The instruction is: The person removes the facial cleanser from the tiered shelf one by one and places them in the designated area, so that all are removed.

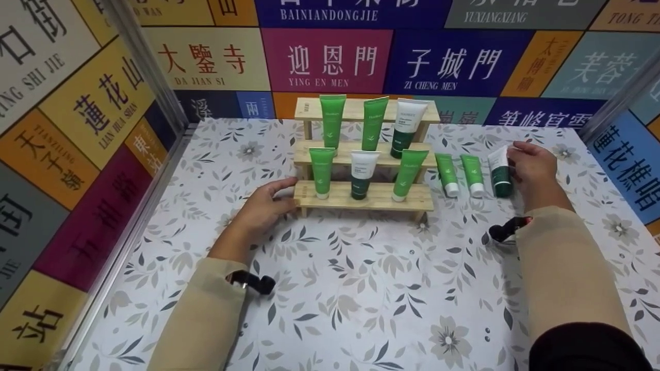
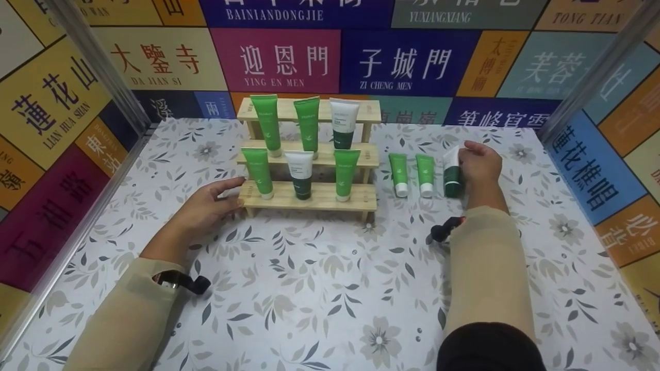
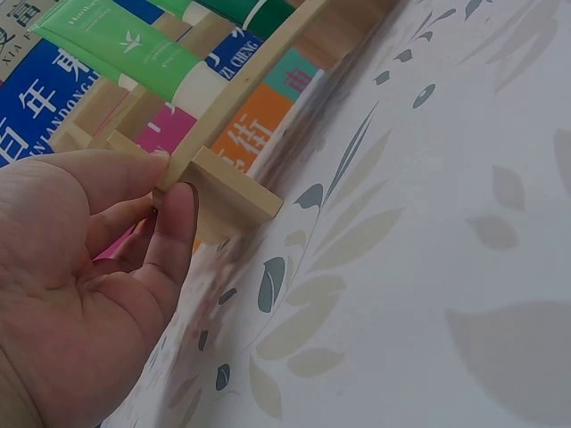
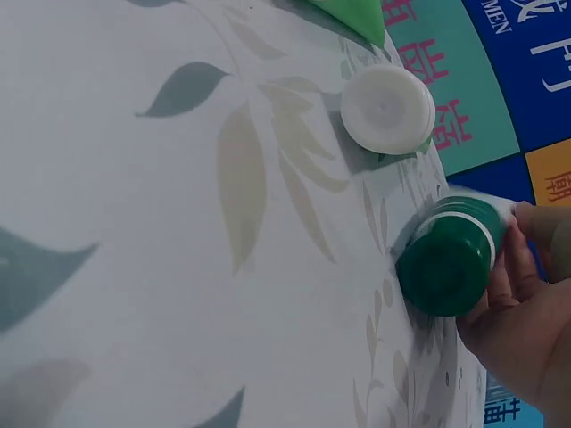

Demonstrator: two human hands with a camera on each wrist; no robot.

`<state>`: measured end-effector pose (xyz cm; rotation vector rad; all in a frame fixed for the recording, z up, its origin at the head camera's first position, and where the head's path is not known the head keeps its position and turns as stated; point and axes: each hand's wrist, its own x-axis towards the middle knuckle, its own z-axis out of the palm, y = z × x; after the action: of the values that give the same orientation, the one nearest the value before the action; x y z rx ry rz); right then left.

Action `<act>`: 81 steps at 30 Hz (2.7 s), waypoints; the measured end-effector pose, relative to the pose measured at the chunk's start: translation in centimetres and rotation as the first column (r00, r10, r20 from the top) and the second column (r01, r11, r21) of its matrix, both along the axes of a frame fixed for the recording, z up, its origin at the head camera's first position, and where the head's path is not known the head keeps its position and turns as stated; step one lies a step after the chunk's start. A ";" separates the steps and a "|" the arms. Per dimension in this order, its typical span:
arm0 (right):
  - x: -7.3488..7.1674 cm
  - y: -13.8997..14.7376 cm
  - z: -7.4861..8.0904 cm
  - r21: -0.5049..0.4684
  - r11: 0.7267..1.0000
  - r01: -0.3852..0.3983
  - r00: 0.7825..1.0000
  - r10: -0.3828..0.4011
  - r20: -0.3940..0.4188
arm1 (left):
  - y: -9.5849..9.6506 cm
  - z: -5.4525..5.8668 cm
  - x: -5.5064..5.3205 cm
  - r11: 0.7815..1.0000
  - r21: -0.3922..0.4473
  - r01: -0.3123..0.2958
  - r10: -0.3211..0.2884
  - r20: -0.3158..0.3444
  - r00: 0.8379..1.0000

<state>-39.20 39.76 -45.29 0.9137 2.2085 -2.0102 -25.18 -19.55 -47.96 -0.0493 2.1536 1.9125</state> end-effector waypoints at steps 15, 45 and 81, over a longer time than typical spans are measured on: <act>1.3 1.0 0.2 0.057 0.994 -0.094 0.993 0.090 0.078 | -0.1 0.0 0.1 1.000 0.002 0.014 -0.014 -0.006 1.000; 5.6 -7.0 6.9 -0.088 0.964 -0.252 0.937 0.221 -0.272 | -0.1 0.0 -0.1 1.000 -0.023 0.011 -0.011 -0.010 1.000; 8.2 -16.7 9.7 0.048 0.866 -0.499 0.750 0.459 -0.476 | 0.0 0.0 -0.1 1.000 -0.007 -0.001 0.001 0.007 1.000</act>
<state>-30.95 23.07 -35.62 -0.2019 2.2171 -2.1788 -25.27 -19.56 -47.92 -0.0586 2.1558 1.9028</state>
